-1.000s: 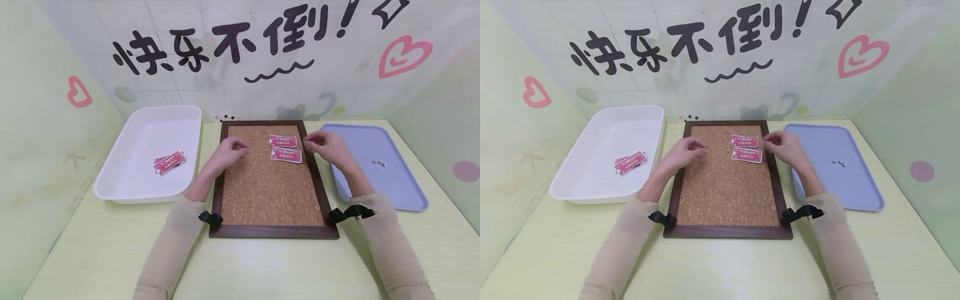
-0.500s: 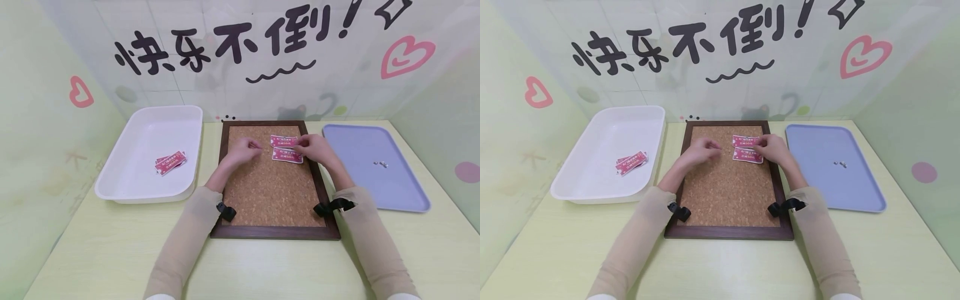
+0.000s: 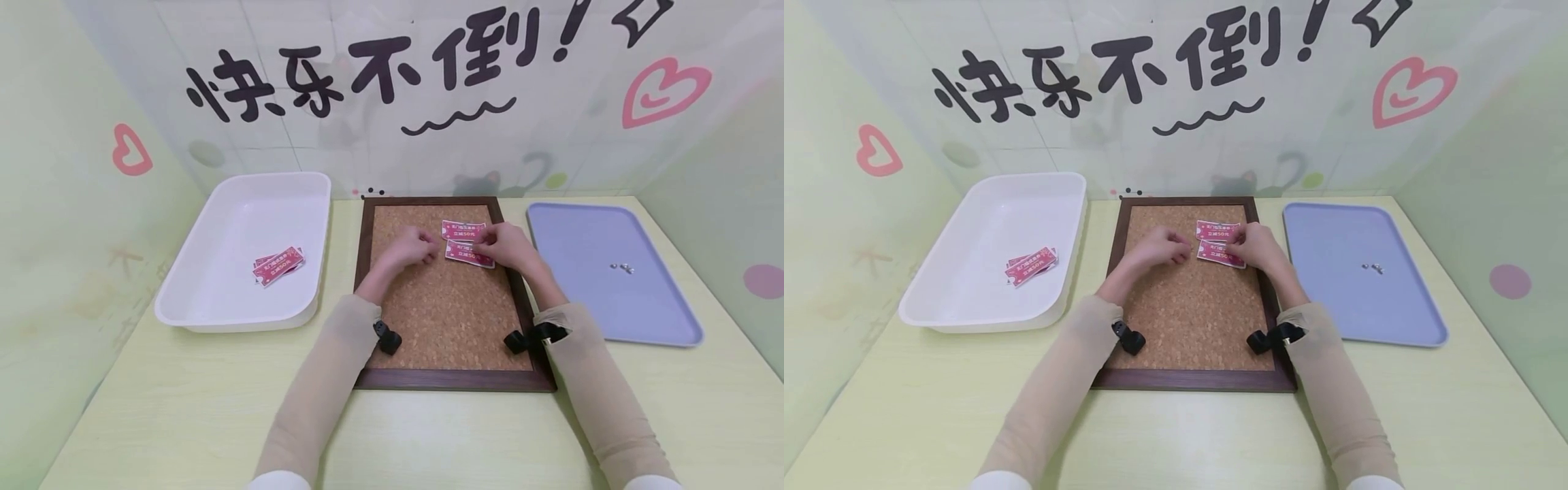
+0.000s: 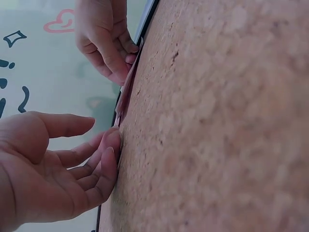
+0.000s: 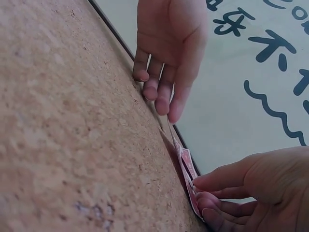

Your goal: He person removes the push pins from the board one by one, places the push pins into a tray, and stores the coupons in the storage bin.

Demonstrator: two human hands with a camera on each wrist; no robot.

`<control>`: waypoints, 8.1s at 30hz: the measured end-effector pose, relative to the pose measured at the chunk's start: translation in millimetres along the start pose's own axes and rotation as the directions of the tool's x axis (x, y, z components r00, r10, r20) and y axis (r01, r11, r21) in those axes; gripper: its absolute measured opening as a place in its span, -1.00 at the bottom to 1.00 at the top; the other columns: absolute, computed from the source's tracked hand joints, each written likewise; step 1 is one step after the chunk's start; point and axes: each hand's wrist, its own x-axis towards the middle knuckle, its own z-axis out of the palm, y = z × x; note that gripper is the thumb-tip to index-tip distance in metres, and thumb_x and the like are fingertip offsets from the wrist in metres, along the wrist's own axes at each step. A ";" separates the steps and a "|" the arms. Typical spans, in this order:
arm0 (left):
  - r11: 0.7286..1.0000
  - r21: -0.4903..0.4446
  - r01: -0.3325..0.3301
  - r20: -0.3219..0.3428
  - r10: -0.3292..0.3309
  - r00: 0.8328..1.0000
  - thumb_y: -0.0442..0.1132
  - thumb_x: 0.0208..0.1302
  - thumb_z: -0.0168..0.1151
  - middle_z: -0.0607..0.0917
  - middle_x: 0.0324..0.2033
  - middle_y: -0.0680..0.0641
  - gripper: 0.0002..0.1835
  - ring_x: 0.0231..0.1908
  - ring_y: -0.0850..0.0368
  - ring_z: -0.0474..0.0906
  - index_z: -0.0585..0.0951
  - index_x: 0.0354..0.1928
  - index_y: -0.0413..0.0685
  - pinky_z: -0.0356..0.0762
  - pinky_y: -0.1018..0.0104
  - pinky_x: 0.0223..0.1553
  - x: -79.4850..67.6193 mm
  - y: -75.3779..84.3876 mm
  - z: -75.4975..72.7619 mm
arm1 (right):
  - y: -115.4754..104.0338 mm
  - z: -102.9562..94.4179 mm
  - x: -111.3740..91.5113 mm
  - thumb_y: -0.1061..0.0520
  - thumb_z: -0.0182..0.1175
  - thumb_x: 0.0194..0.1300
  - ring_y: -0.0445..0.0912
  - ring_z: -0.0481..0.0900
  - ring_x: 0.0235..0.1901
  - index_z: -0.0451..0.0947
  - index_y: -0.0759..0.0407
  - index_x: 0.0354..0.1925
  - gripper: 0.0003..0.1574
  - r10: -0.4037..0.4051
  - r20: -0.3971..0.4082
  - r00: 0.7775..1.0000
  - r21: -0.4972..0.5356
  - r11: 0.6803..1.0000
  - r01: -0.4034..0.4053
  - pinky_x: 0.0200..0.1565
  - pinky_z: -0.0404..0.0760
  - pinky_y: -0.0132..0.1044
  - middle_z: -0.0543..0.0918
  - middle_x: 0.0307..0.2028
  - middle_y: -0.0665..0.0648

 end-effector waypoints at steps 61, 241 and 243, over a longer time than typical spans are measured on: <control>0.990 0.022 0.141 -0.092 -0.138 0.986 -0.28 0.43 0.22 0.53 -0.58 0.01 -0.77 -0.63 0.24 0.32 0.66 -0.44 -0.18 0.27 0.43 -0.61 23.1 5.9 26.5 | -1.4 13.0 5.0 0.13 0.36 0.11 -0.18 0.40 -0.65 0.65 0.28 -0.51 -0.78 0.058 -0.101 0.993 -0.008 0.998 -0.059 -0.59 0.32 -0.36 0.58 -0.64 0.02; 0.964 -0.042 0.264 -0.361 -0.261 0.895 -0.24 0.49 0.16 0.61 -0.21 -0.17 -0.57 -0.37 0.23 0.58 0.41 0.19 -0.45 0.64 0.42 -0.25 -151.4 -133.6 -192.4 | 190.7 -109.7 -123.6 0.00 0.26 0.39 -0.38 0.54 -0.61 0.73 0.26 -0.29 -0.67 0.404 -0.251 0.880 0.145 0.914 -0.379 -0.48 0.43 -0.47 0.60 -0.68 -0.29; 0.964 -0.034 0.265 -0.360 -0.259 0.896 -0.25 0.48 0.16 0.63 -0.25 -0.15 -0.58 -0.39 0.25 0.58 0.41 0.18 -0.46 0.63 0.42 -0.27 -151.2 -134.4 -193.1 | 190.5 -109.3 -123.6 0.01 0.25 0.39 -0.36 0.54 -0.60 0.72 0.35 -0.25 -0.62 0.391 -0.242 0.888 0.127 0.920 -0.371 -0.49 0.44 -0.46 0.61 -0.67 -0.27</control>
